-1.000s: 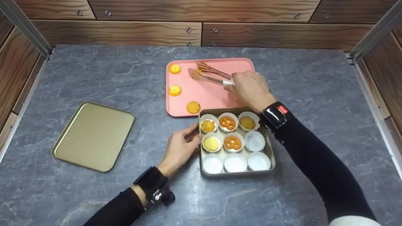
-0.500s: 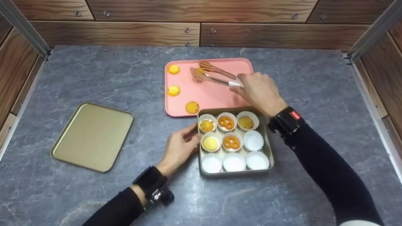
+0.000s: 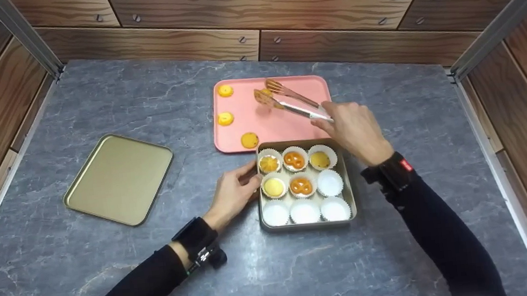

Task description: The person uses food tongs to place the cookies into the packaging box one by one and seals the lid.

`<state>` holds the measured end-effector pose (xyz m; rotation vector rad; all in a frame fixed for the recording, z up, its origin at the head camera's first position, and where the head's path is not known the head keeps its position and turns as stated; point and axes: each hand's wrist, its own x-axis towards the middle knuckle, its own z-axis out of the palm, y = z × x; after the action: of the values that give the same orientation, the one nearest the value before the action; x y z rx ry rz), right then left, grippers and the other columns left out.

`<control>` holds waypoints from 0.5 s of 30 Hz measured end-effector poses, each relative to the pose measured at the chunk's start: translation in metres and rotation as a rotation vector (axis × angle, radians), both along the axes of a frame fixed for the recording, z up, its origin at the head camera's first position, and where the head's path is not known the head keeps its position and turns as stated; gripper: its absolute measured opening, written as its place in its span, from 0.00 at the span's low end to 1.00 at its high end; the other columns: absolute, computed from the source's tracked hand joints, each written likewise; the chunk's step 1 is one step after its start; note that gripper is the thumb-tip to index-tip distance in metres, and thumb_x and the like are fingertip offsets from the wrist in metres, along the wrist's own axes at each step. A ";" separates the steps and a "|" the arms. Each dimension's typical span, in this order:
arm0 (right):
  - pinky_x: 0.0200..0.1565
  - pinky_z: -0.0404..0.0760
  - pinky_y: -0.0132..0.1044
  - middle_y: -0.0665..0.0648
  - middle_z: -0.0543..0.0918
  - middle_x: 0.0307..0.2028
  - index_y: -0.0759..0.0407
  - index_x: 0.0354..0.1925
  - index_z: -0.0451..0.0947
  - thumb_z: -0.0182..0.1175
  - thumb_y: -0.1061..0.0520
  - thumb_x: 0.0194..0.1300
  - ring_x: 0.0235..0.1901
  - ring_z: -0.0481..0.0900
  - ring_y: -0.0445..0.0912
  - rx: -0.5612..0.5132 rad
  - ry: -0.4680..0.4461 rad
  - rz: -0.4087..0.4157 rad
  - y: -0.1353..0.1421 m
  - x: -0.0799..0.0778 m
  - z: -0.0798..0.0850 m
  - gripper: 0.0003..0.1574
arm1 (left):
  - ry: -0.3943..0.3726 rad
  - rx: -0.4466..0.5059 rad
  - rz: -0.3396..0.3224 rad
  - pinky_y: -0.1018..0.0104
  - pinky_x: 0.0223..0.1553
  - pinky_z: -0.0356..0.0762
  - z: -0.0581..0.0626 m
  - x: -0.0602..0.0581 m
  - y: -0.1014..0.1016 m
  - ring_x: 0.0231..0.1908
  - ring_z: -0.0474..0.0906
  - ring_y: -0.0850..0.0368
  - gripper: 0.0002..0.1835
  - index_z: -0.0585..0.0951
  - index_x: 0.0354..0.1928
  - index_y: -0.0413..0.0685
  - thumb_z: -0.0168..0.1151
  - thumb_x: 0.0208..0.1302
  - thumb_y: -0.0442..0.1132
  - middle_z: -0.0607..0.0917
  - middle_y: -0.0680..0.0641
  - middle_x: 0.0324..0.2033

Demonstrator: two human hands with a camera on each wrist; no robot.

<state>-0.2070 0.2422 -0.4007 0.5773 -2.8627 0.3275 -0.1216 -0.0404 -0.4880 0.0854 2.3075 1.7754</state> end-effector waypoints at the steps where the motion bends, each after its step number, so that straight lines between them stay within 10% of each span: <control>1: 0.17 0.72 0.43 0.56 0.75 0.20 0.61 0.37 0.77 0.67 0.45 0.70 0.17 0.72 0.51 -0.008 0.006 0.003 0.002 0.002 0.000 0.21 | 0.007 -0.004 -0.001 0.66 0.56 0.84 0.000 0.000 0.000 0.58 0.83 0.50 0.30 0.72 0.72 0.40 0.64 0.70 0.39 0.76 0.38 0.68; 15: 0.18 0.70 0.39 0.54 0.80 0.23 0.61 0.47 0.82 0.68 0.47 0.70 0.17 0.72 0.47 -0.090 0.042 0.022 0.028 0.037 0.004 0.18 | -0.018 0.003 0.003 0.67 0.54 0.85 0.001 0.000 0.000 0.58 0.83 0.51 0.31 0.71 0.73 0.41 0.65 0.70 0.39 0.74 0.39 0.70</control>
<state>-0.1703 0.2700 -0.3969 0.5915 -2.7865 0.4397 -0.1217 -0.0401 -0.4867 0.0668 2.2940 1.7732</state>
